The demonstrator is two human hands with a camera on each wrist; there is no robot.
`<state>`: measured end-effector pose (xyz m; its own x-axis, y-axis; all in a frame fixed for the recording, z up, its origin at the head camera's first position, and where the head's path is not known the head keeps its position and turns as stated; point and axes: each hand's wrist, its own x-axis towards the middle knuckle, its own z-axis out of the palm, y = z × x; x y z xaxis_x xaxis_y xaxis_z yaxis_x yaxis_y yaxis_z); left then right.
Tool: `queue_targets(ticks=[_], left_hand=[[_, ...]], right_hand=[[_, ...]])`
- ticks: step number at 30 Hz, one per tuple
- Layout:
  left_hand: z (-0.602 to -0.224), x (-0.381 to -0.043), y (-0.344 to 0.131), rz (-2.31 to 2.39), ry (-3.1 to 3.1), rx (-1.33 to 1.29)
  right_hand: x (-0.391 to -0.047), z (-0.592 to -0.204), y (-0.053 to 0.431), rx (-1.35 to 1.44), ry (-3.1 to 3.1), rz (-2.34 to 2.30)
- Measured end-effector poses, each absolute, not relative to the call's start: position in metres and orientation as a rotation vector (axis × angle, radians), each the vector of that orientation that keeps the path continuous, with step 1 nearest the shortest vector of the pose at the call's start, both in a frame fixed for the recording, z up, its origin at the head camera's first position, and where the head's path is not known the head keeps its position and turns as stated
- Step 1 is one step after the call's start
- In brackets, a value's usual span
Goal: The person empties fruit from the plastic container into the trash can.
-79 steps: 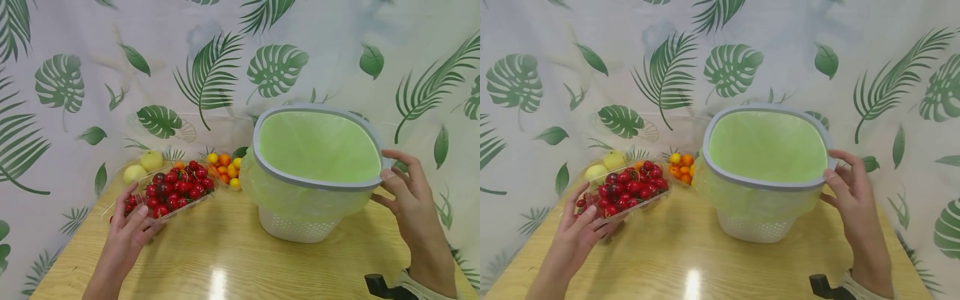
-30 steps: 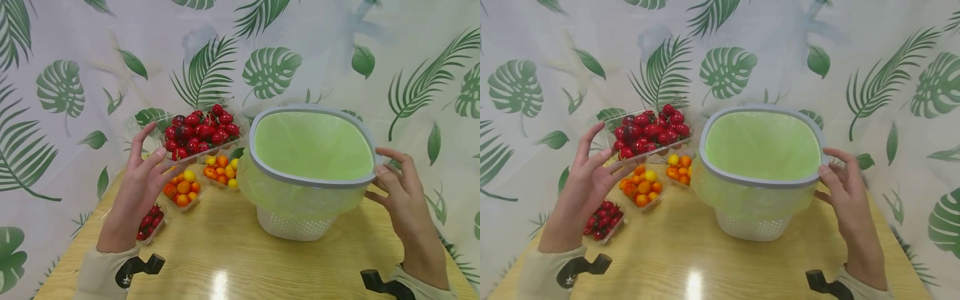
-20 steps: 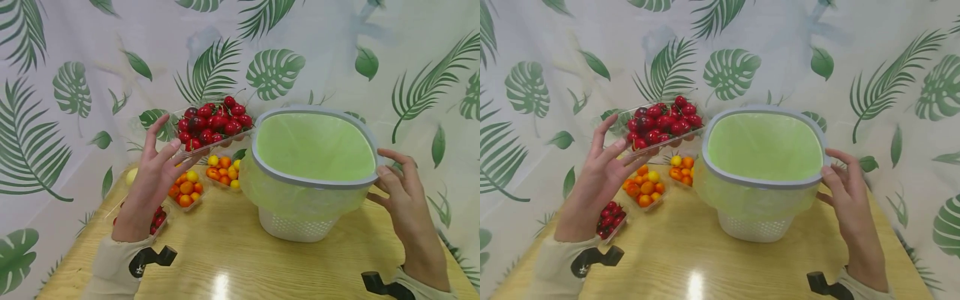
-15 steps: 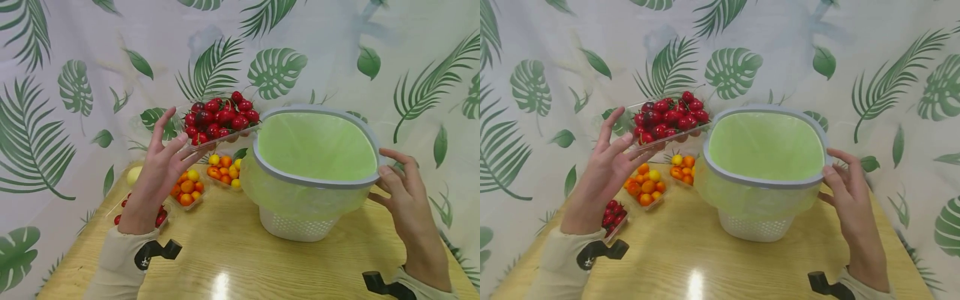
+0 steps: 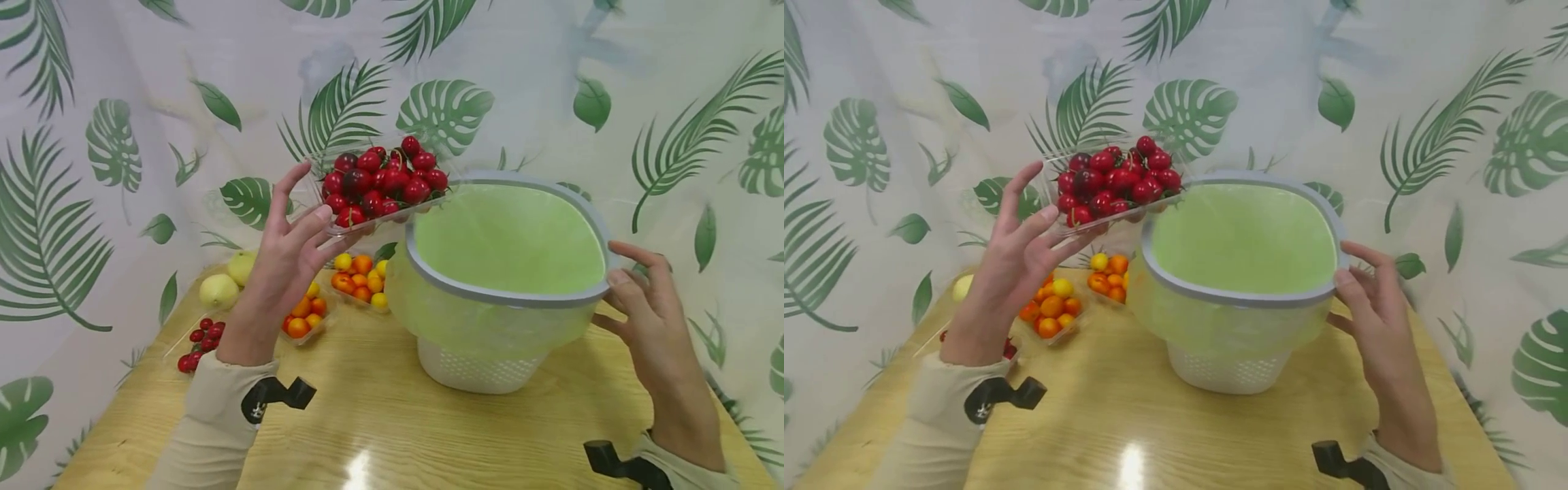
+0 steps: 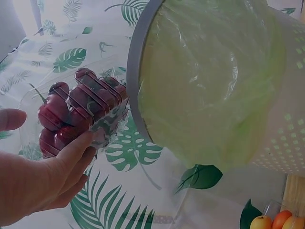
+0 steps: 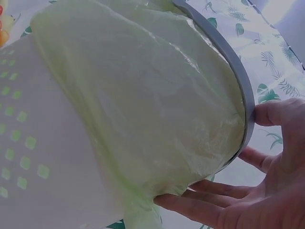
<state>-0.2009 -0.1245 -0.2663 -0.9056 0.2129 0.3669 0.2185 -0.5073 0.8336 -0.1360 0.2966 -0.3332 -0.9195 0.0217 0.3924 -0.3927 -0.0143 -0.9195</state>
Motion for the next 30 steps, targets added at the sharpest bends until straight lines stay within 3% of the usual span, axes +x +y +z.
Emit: queue_targets(ticks=[30], left_hand=[[-0.257,-0.223,-0.084,-2.315,-1.8,-0.795]], right_hand=[[-0.136,-0.33,0.286,0.351,-2.067,1.917]])
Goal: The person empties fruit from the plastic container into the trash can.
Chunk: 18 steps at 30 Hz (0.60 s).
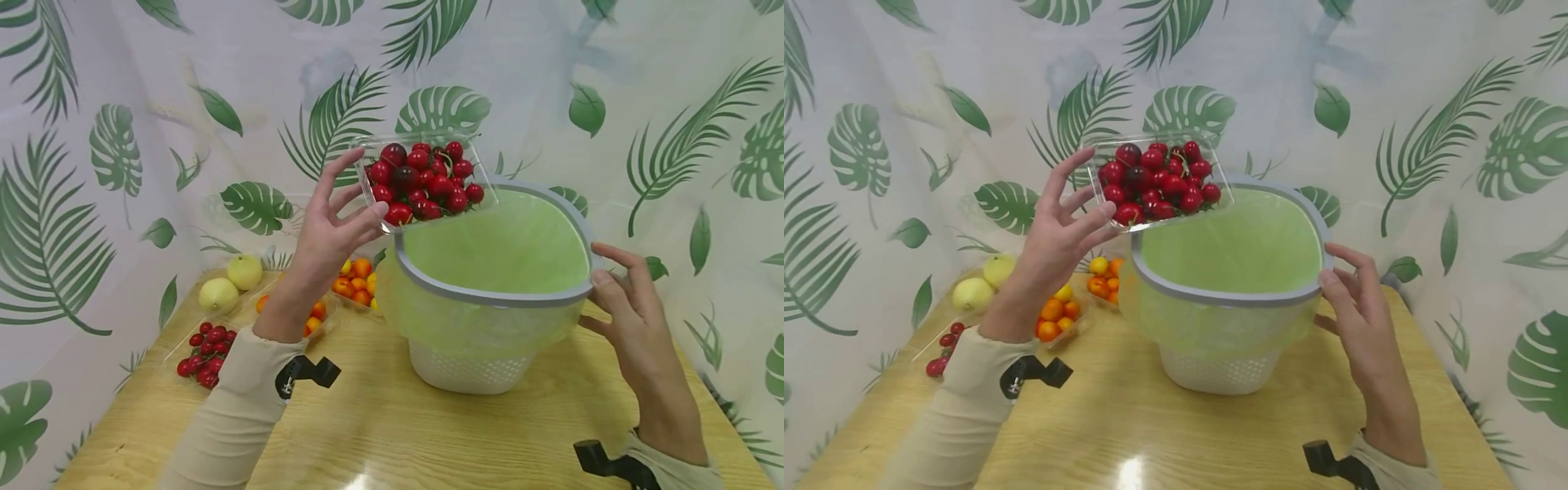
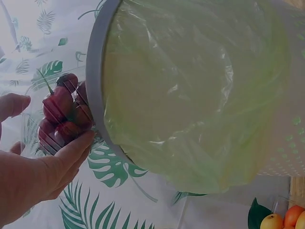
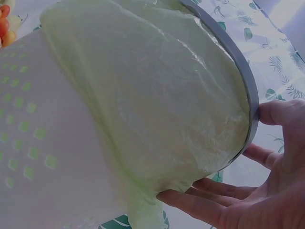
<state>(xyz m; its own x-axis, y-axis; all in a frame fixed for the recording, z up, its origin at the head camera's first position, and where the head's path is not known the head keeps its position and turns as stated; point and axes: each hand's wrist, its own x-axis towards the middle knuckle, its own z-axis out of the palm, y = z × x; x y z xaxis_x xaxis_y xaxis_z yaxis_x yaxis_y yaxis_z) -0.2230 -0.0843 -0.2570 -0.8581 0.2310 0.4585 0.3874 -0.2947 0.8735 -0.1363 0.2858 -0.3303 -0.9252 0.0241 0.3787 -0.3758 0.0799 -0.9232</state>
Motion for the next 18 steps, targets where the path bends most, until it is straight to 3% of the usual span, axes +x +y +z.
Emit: queue_targets(ticks=[18], left_hand=[[-0.267,-0.231,-0.062,-2.091,-1.778,-0.905]], right_hand=[[-0.138,-0.332,0.286,0.341,-2.055,1.931]])
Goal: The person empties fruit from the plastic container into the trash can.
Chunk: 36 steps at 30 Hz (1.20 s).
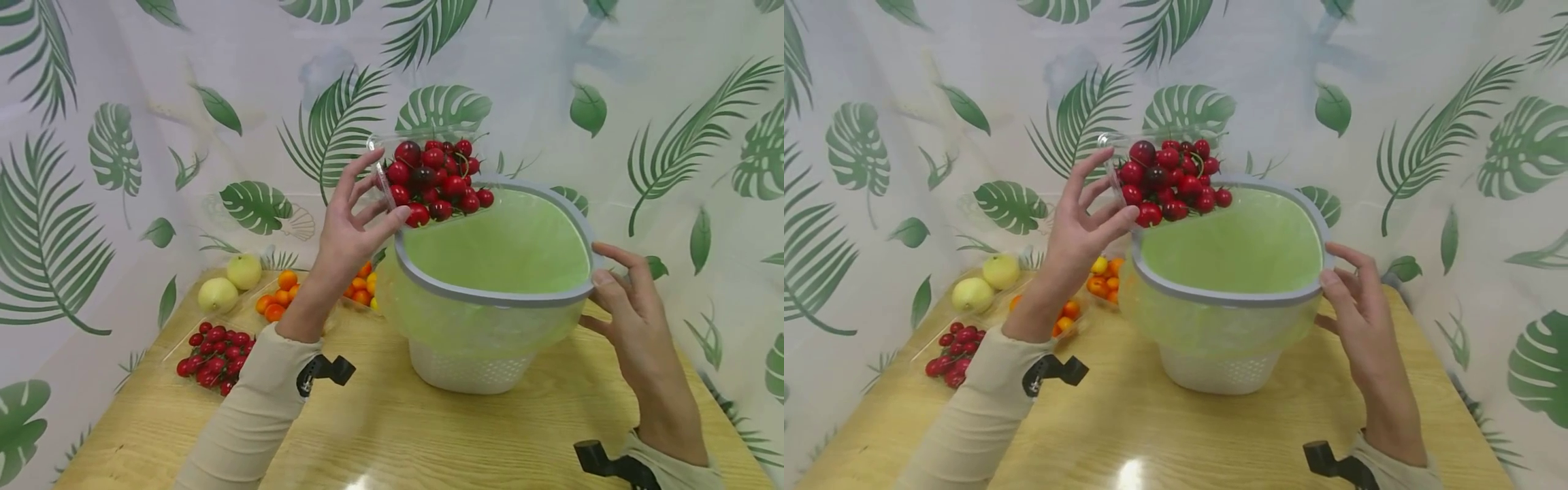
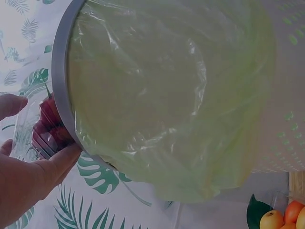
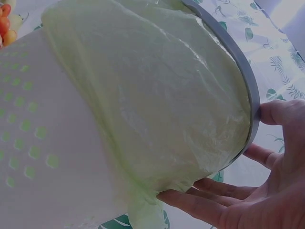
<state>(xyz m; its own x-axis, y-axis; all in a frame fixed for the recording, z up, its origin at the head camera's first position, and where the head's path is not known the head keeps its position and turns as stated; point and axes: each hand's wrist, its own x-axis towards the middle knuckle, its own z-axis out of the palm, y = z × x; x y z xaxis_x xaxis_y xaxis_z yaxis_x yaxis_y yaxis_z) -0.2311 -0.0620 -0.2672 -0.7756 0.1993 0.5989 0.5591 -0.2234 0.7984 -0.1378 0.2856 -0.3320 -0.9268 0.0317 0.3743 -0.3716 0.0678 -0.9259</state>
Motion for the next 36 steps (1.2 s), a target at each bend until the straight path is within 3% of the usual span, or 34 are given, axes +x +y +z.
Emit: queue_targets(ticks=[36], left_hand=[[-0.278,-0.237,-0.059,-1.991,-1.703,-1.058]], right_hand=[[-0.139,-0.333,0.283,0.349,-2.035,1.943]])
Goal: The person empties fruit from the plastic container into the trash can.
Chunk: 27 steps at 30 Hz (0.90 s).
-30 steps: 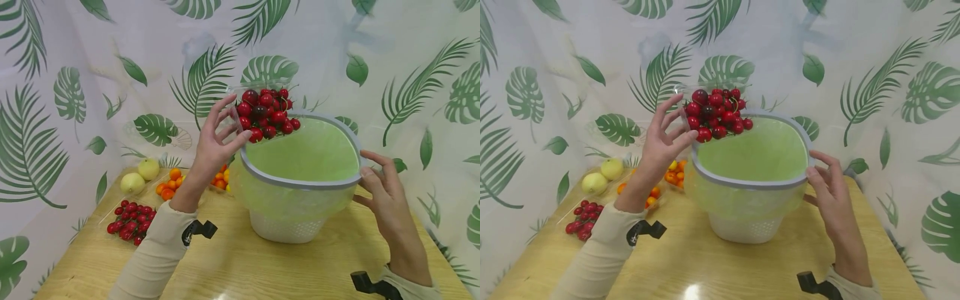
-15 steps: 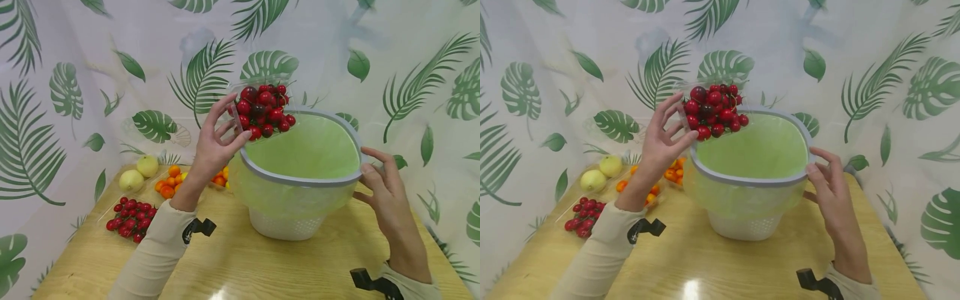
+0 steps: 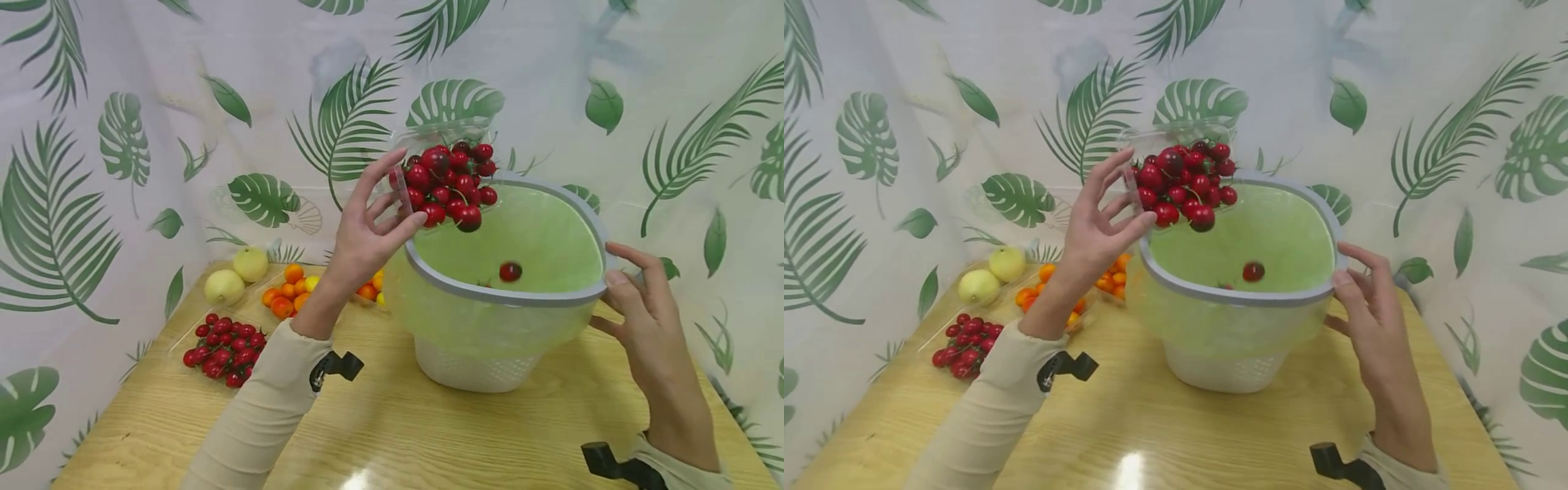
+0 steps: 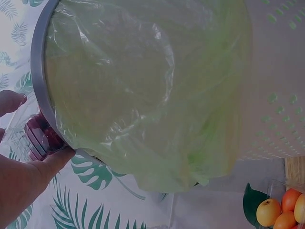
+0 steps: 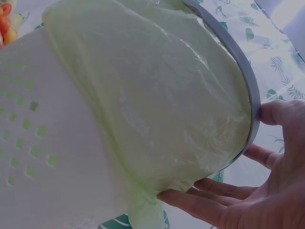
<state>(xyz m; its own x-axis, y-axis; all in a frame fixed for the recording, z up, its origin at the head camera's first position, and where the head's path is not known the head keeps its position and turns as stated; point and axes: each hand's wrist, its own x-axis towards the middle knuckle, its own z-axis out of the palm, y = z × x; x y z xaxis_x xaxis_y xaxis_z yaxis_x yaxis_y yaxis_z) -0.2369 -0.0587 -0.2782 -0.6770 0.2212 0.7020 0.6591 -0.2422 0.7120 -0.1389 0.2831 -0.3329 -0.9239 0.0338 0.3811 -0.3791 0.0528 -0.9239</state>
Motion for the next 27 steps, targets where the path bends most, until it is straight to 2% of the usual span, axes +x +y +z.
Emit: queue_targets(ticks=[27], left_hand=[[-0.2798,-0.2295,-0.0535,-1.849,-1.758,-1.037]], right_hand=[[-0.1398,-0.3345,0.2845,0.35,-2.039,1.947]])
